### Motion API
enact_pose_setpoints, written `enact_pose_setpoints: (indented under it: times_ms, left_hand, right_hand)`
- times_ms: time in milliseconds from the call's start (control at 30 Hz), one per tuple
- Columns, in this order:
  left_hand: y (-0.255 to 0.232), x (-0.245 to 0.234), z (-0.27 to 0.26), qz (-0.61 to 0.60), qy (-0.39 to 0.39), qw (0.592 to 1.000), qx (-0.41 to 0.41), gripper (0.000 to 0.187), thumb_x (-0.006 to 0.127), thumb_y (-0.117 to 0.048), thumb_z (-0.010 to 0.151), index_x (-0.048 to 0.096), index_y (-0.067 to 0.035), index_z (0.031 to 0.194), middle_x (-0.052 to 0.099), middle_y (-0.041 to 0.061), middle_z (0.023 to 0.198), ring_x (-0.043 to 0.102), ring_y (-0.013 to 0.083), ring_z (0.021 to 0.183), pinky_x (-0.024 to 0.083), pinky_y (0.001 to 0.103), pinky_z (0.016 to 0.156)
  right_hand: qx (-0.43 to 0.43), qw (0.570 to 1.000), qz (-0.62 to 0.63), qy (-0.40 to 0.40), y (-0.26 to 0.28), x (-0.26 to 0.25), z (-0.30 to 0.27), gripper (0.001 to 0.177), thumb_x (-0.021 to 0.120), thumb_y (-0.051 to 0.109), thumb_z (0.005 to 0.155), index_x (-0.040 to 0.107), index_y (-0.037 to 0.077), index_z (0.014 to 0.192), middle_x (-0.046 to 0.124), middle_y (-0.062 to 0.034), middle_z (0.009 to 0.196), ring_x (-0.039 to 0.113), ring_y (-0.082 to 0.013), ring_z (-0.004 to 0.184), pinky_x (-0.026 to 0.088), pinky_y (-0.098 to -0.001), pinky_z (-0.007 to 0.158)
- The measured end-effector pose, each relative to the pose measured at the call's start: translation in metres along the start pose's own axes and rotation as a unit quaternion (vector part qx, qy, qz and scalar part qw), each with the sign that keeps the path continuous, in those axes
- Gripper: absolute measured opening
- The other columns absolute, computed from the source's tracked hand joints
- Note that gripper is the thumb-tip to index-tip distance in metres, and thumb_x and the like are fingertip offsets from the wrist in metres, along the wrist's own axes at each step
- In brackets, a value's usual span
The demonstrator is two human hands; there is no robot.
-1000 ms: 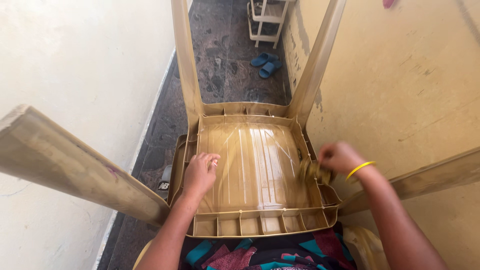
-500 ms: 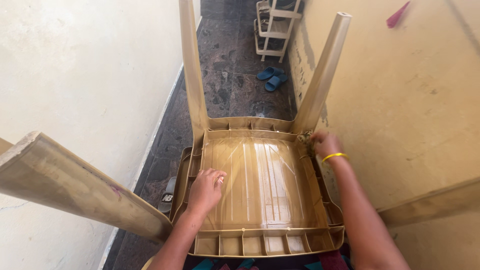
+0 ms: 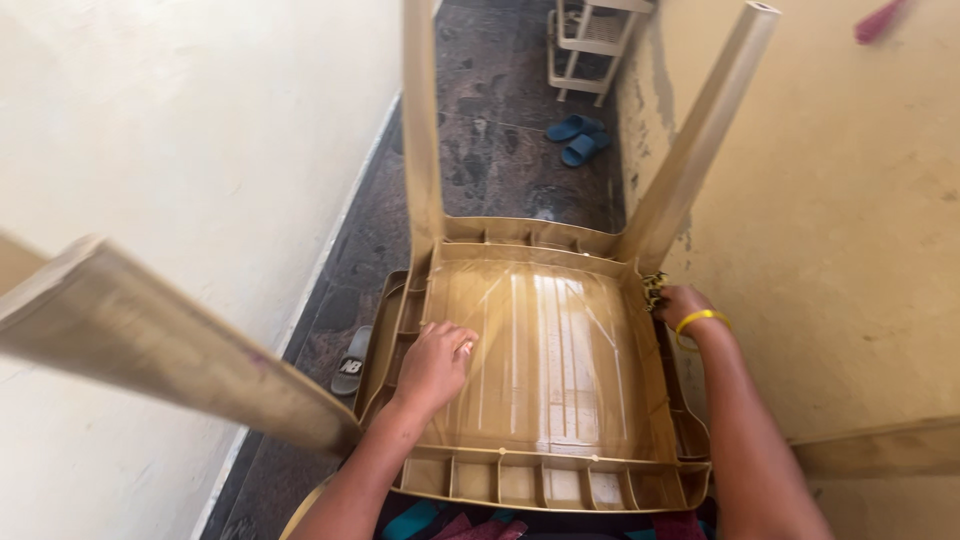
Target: The person cleans the underside of an overturned beige plastic chair using a patterned cloth. They dip the cloth into a blue bucket of water, wring it out, and wipe the chair's surface repeatedly.
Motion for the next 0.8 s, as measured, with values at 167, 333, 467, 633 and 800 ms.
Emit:
enact_pose_setpoints:
  times_ms: [167, 333, 467, 633, 800]
  left_hand:
    - [0.013, 0.003, 0.006, -0.003, 0.014, 1.000, -0.019, 0.018, 0.062, -0.012, 0.094, 0.075, -0.012, 0.107, 0.069, 0.009, 0.114, 0.063, 0.0287, 0.108, 0.050, 0.043, 0.094]
    - [0.005, 0.002, 0.005, -0.015, 0.007, 1.000, 0.010, 0.019, 0.064, -0.009, 0.091, 0.074, -0.009, 0.107, 0.071, 0.010, 0.110, 0.063, 0.0306, 0.109, 0.050, 0.043, 0.097]
    - [0.001, 0.002, 0.001, 0.009, 0.013, 1.000, 0.013, 0.020, 0.062, -0.008, 0.092, 0.074, -0.010, 0.107, 0.070, 0.009, 0.110, 0.063, 0.0294, 0.110, 0.050, 0.042, 0.097]
    - [-0.001, 0.001, 0.002, 0.022, 0.009, 1.000, 0.014, 0.019, 0.063, -0.011, 0.092, 0.075, -0.010, 0.106, 0.070, 0.009, 0.109, 0.062, 0.0296, 0.110, 0.049, 0.043, 0.098]
    - [-0.002, 0.003, 0.001, 0.035, 0.030, 0.999, 0.008, 0.020, 0.061, -0.012, 0.094, 0.074, -0.012, 0.109, 0.070, 0.007, 0.110, 0.061, 0.0291, 0.110, 0.050, 0.042, 0.097]
  right_hand:
    - [0.093, 0.986, 0.072, -0.115, 0.001, -0.038, -0.089, 0.051, 0.076, 0.016, 0.085, 0.070, 0.018, 0.136, 0.074, -0.0167, 0.118, 0.071, -0.0381, 0.107, 0.056, -0.0463, 0.092]
    - [0.124, 0.980, 0.081, -0.136, 0.022, -0.077, -0.157, 0.051, 0.084, 0.019, 0.078, 0.069, 0.015, 0.127, 0.075, -0.0108, 0.113, 0.069, -0.0345, 0.104, 0.054, -0.0460, 0.088]
    - [0.100, 0.962, 0.243, -0.081, 0.025, -0.054, -0.149, 0.057, 0.063, 0.000, 0.083, 0.062, 0.019, 0.137, 0.072, -0.0001, 0.118, 0.069, -0.0337, 0.078, 0.055, -0.0462, 0.069]
    - [0.029, 0.970, 0.239, 0.014, 0.006, 0.024, -0.108, 0.050, 0.059, -0.005, 0.094, 0.065, 0.016, 0.139, 0.077, -0.0150, 0.095, 0.066, -0.0197, 0.064, 0.051, -0.0312, 0.060]
    - [0.102, 0.926, 0.361, 0.041, -0.004, 0.027, -0.088, 0.046, 0.057, -0.013, 0.083, 0.070, 0.009, 0.122, 0.075, -0.0073, 0.092, 0.070, -0.0134, 0.063, 0.058, -0.0304, 0.052]
Point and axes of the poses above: each hand's wrist, its own z-axis towards the middle knuckle, its own x-axis out of the palm, y = z × x, the point moved 8 cm from there along z, towards the middle knuckle
